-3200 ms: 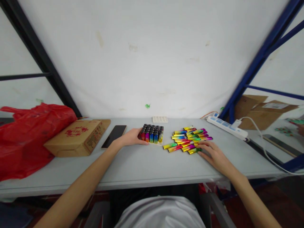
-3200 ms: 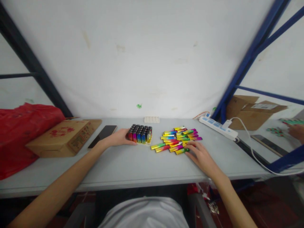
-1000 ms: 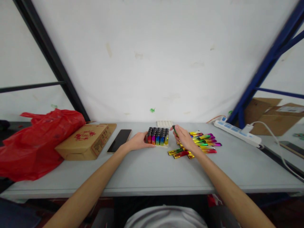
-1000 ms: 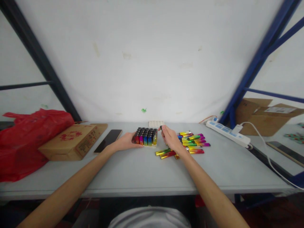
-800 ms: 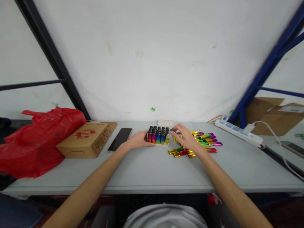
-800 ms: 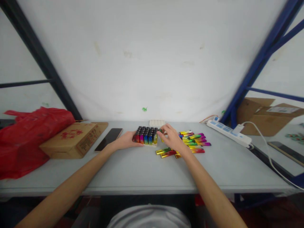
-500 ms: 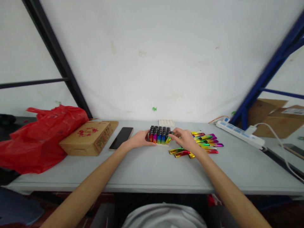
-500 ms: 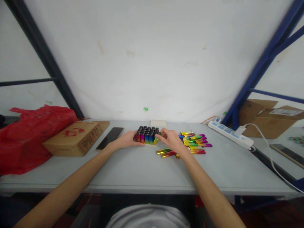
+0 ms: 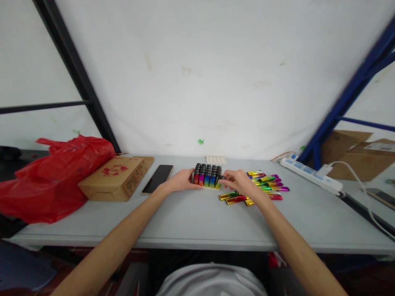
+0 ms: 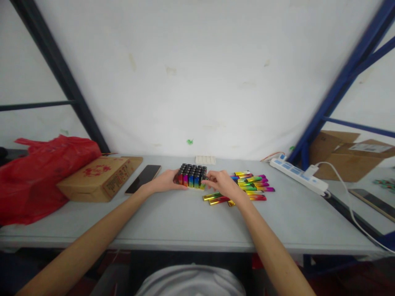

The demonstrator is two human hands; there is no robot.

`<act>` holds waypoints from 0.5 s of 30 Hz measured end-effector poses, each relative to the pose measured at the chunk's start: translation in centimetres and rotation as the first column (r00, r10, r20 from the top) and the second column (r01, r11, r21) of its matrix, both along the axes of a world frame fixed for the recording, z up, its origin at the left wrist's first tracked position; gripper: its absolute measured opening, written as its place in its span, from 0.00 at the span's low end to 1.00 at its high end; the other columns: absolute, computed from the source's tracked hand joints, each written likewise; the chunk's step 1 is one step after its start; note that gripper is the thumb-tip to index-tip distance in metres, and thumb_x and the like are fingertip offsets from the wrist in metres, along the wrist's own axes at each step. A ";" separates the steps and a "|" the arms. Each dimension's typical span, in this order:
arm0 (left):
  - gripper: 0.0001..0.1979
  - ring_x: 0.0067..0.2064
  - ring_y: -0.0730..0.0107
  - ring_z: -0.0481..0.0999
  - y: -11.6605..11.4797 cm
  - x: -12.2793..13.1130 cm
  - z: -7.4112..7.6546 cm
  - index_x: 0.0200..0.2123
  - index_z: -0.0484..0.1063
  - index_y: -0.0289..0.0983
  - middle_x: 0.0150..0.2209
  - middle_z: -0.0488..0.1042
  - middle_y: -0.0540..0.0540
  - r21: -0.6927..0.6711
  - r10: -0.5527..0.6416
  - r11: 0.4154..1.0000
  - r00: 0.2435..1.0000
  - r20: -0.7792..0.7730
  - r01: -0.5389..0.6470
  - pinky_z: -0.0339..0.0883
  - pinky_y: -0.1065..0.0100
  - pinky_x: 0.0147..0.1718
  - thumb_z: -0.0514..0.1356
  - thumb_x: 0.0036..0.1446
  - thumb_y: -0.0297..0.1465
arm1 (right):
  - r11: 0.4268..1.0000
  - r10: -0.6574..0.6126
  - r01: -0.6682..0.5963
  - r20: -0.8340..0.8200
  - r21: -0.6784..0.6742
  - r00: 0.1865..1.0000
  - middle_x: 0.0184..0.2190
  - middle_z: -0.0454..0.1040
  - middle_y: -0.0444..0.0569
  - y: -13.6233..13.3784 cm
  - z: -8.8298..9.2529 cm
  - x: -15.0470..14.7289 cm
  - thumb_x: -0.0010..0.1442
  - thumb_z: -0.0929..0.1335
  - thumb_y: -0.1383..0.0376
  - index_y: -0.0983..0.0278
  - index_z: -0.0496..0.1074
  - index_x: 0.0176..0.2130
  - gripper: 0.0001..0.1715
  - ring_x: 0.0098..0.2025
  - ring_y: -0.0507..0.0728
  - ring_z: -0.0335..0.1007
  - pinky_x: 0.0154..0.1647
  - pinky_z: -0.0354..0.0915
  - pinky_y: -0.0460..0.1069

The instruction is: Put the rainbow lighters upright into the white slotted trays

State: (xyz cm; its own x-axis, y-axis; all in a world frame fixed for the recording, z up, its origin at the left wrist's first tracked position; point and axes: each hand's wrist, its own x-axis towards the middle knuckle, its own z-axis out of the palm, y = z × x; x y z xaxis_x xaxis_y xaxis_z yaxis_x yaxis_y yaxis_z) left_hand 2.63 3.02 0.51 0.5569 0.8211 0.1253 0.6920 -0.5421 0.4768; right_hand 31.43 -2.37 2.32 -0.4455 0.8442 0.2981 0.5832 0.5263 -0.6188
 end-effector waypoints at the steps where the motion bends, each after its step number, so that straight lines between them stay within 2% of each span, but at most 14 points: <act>1: 0.35 0.34 0.58 0.76 0.0 0.0 0.0 0.47 0.72 0.38 0.37 0.79 0.45 0.001 0.000 1.000 1.000 0.000 0.000 0.62 0.66 0.30 0.66 0.45 0.59 | 0.999 -0.026 0.026 0.012 0.026 1.000 0.21 0.76 0.44 0.1 -0.3 -0.2 0.64 0.68 0.44 0.61 0.70 0.30 0.24 0.21 0.53 0.68 0.27 0.60 0.46; 4: 0.36 0.33 0.59 0.76 0.1 0.0 -0.2 0.46 0.72 0.38 0.36 0.79 0.46 0.004 0.011 1.000 1.000 -0.005 -0.011 0.62 0.66 0.29 0.67 0.44 0.59 | 0.988 -0.112 0.104 0.076 0.112 0.991 0.21 0.76 0.44 0.4 -0.7 -0.7 0.63 0.69 0.44 0.61 0.70 0.27 0.25 0.22 0.53 0.68 0.28 0.58 0.46; 7: 0.35 0.33 0.59 0.76 0.1 -0.1 -0.2 0.47 0.71 0.38 0.36 0.79 0.46 -0.002 0.009 1.000 1.000 -0.003 -0.009 0.62 0.66 0.30 0.67 0.45 0.58 | 0.983 -0.137 0.117 0.144 0.140 0.980 0.23 0.77 0.45 0.1 -0.4 -0.5 0.63 0.69 0.44 0.60 0.72 0.27 0.25 0.24 0.54 0.69 0.27 0.56 0.46; 12: 0.33 0.32 0.61 0.75 0.1 -0.1 -0.2 0.45 0.71 0.38 0.34 0.78 0.47 -0.009 -0.001 1.000 1.000 0.007 0.001 0.61 0.67 0.29 0.67 0.45 0.57 | 0.957 -0.194 0.167 0.096 0.237 0.976 0.30 0.77 0.47 0.0 0.4 0.9 0.74 0.57 0.51 0.61 0.73 0.36 0.26 0.32 0.56 0.72 0.36 0.61 0.48; 15: 0.33 0.32 0.61 0.74 0.2 -0.1 -0.2 0.45 0.71 0.38 0.33 0.77 0.47 -0.003 -0.002 1.000 1.000 0.002 0.002 0.59 0.67 0.28 0.67 0.45 0.57 | 0.928 -0.258 0.207 0.136 0.311 0.956 0.38 0.78 0.51 1.5 -0.2 1.2 0.74 0.59 0.57 0.63 0.73 0.43 0.18 0.39 0.57 0.73 0.43 0.64 0.50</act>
